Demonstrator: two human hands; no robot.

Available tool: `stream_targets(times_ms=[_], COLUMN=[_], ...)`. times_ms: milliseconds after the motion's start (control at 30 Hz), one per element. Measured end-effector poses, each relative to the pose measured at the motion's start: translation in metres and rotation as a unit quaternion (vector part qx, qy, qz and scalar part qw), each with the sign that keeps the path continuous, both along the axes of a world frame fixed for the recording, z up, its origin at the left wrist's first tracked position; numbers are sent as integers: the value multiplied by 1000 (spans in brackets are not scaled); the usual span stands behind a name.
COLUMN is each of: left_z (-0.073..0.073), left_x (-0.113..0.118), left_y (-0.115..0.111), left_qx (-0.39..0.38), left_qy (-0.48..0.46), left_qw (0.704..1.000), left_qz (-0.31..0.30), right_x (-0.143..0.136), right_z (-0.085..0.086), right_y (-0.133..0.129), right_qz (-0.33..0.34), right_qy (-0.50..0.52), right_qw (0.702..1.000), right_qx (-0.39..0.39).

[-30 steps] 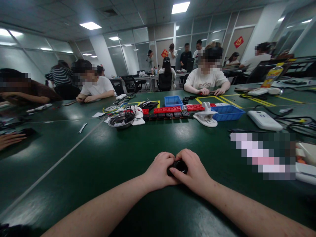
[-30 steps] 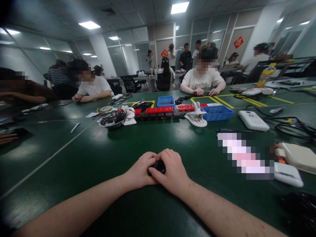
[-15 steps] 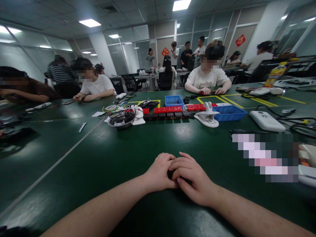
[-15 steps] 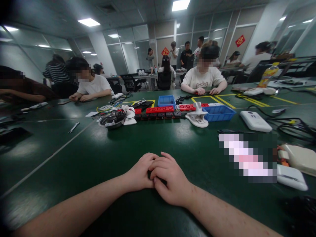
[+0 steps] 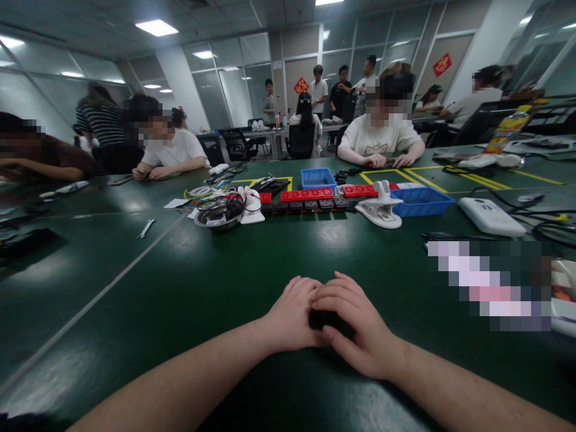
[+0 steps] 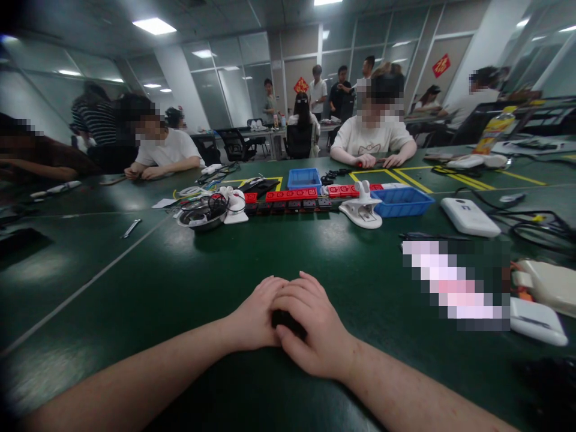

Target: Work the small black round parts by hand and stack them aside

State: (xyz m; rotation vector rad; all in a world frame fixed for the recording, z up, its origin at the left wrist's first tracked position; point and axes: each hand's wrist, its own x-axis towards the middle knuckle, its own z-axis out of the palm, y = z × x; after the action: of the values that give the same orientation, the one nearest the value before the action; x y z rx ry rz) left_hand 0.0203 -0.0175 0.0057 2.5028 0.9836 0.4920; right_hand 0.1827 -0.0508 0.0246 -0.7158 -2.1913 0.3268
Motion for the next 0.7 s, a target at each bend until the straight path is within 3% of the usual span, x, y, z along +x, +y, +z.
stream_targets(times_ms=[300,433,700], left_z=[4,8,6], left_x=[0,0,0], left_y=[0,-1,-1], left_qx=[-27,-26,-18], left_qy=[-13,-10,-15], left_qw=[1000,1000,1000], left_qz=[3,5,8], right_x=[1,2,4], right_z=[-11,-11,-15], right_y=[6,7,11], right_qz=[-85,-109,-89], right_qy=[21,35,52], right_qw=[996,993,993], right_qx=[13,-17,-63])
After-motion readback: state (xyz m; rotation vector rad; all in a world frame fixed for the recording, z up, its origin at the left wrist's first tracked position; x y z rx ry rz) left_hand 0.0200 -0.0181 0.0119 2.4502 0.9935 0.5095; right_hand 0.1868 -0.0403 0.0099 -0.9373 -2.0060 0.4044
